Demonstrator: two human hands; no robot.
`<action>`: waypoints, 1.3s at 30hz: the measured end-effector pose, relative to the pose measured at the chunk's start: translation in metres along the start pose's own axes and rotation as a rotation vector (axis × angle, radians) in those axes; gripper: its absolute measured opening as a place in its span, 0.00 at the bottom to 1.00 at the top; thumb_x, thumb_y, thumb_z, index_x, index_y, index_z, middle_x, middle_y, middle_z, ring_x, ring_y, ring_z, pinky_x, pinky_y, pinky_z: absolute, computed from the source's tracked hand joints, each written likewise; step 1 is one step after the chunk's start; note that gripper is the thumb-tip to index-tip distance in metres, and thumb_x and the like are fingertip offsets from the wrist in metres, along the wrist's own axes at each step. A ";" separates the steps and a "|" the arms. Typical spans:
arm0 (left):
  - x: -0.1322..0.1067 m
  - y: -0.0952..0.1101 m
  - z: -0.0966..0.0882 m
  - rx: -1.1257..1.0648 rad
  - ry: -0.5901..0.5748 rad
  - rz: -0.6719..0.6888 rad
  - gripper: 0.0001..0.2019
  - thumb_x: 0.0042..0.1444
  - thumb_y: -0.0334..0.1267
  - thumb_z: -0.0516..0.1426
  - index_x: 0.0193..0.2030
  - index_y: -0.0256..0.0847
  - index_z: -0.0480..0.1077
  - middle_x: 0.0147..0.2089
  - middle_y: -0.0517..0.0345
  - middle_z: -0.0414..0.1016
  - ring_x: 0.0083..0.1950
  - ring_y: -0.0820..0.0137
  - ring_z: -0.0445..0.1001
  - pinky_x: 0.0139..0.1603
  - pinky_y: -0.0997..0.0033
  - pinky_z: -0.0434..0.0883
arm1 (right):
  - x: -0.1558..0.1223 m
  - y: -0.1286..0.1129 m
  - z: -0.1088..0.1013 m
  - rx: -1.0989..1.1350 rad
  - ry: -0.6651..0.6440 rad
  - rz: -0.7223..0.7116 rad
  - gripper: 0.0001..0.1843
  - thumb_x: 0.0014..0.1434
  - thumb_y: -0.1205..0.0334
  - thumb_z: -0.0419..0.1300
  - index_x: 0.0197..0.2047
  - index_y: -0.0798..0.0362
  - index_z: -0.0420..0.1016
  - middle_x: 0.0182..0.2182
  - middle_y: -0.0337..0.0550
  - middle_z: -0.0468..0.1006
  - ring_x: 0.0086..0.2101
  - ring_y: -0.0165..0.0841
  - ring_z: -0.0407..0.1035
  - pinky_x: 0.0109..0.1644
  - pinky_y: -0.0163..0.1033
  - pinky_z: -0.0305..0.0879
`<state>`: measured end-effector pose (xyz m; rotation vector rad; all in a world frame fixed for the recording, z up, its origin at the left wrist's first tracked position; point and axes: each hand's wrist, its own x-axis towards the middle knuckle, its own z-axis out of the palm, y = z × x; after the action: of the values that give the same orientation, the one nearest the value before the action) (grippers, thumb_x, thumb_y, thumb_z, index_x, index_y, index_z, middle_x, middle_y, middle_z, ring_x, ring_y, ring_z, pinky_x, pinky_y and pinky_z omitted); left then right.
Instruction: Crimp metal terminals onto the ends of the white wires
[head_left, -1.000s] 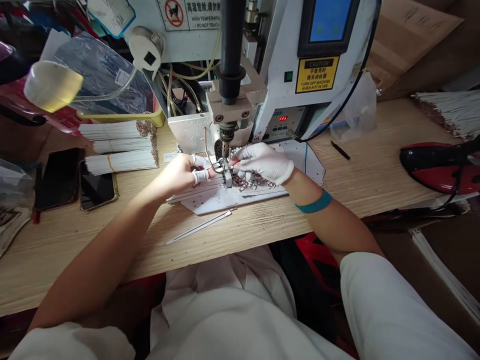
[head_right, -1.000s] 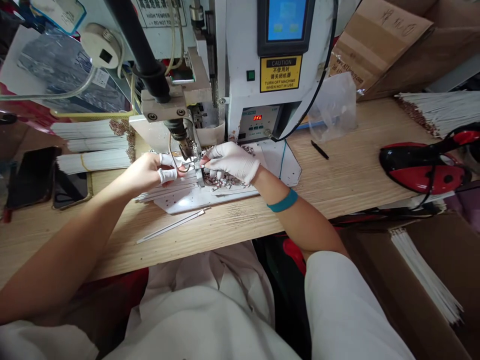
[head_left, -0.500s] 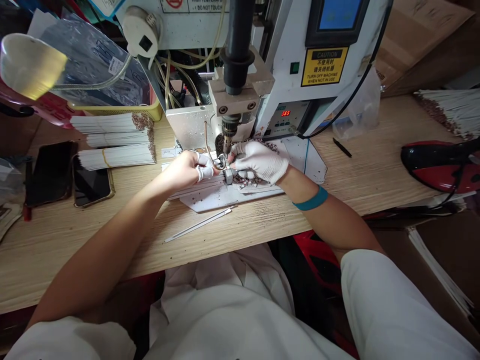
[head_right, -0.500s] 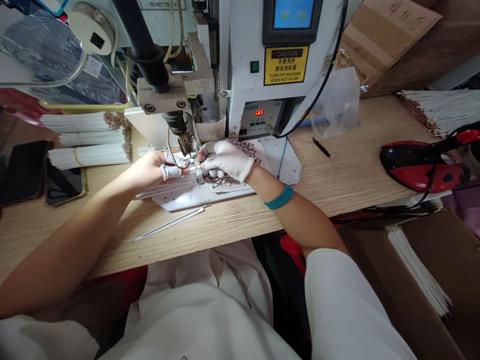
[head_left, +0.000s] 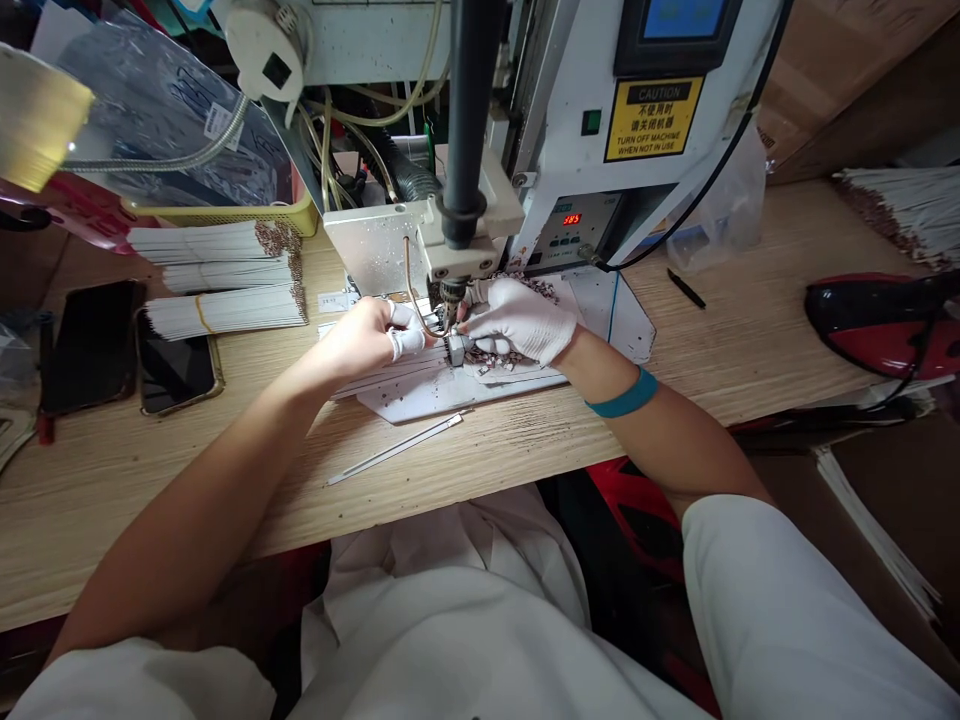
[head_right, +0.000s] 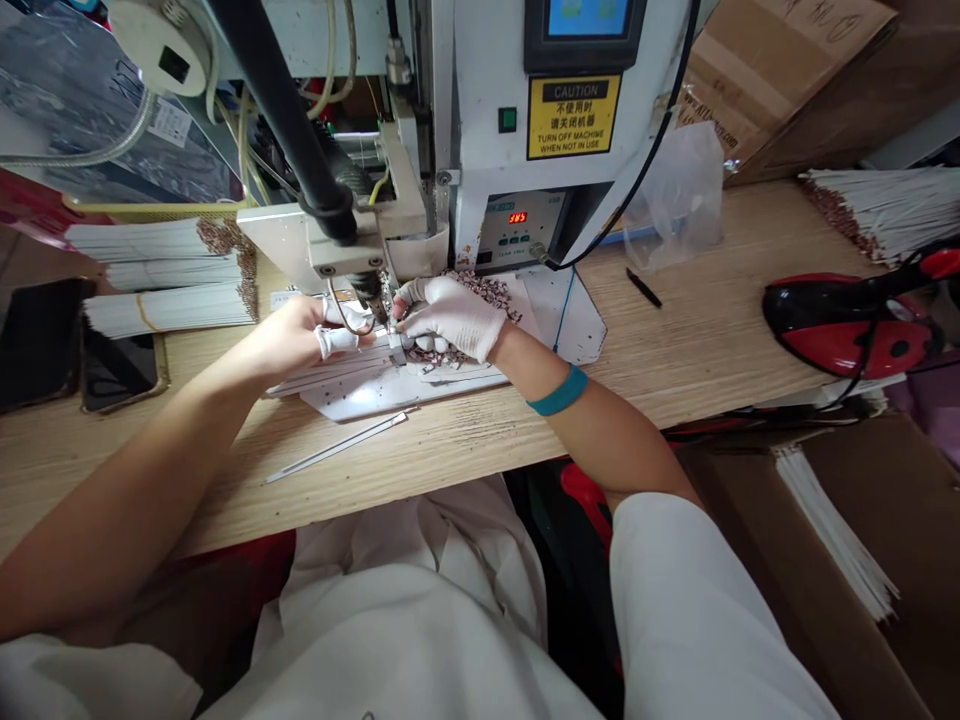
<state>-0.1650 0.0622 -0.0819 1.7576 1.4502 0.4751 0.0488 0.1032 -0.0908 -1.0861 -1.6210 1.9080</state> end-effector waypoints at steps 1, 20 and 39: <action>0.000 0.000 0.000 -0.009 -0.001 0.001 0.11 0.46 0.41 0.58 0.30 0.35 0.76 0.24 0.60 0.71 0.24 0.75 0.64 0.24 0.75 0.60 | 0.000 0.000 0.000 0.011 0.002 0.007 0.10 0.51 0.71 0.64 0.34 0.54 0.66 0.22 0.35 0.65 0.16 0.21 0.54 0.13 0.30 0.49; 0.000 0.000 -0.003 -0.013 -0.012 -0.050 0.11 0.46 0.42 0.59 0.31 0.36 0.77 0.24 0.61 0.71 0.22 0.77 0.60 0.22 0.76 0.57 | -0.004 -0.004 -0.002 -0.050 0.030 -0.026 0.07 0.53 0.71 0.63 0.35 0.55 0.67 0.22 0.35 0.67 0.19 0.23 0.61 0.14 0.28 0.55; -0.026 -0.006 0.009 0.494 0.103 0.093 0.14 0.50 0.33 0.51 0.36 0.38 0.78 0.31 0.52 0.78 0.31 0.66 0.73 0.32 0.71 0.65 | -0.015 -0.012 -0.023 -0.101 0.108 -0.062 0.06 0.51 0.70 0.66 0.34 0.60 0.74 0.22 0.39 0.72 0.22 0.26 0.68 0.19 0.29 0.67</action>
<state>-0.1694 0.0350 -0.0873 2.2210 1.6641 0.2685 0.0733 0.1099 -0.0755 -1.1449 -1.6853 1.7143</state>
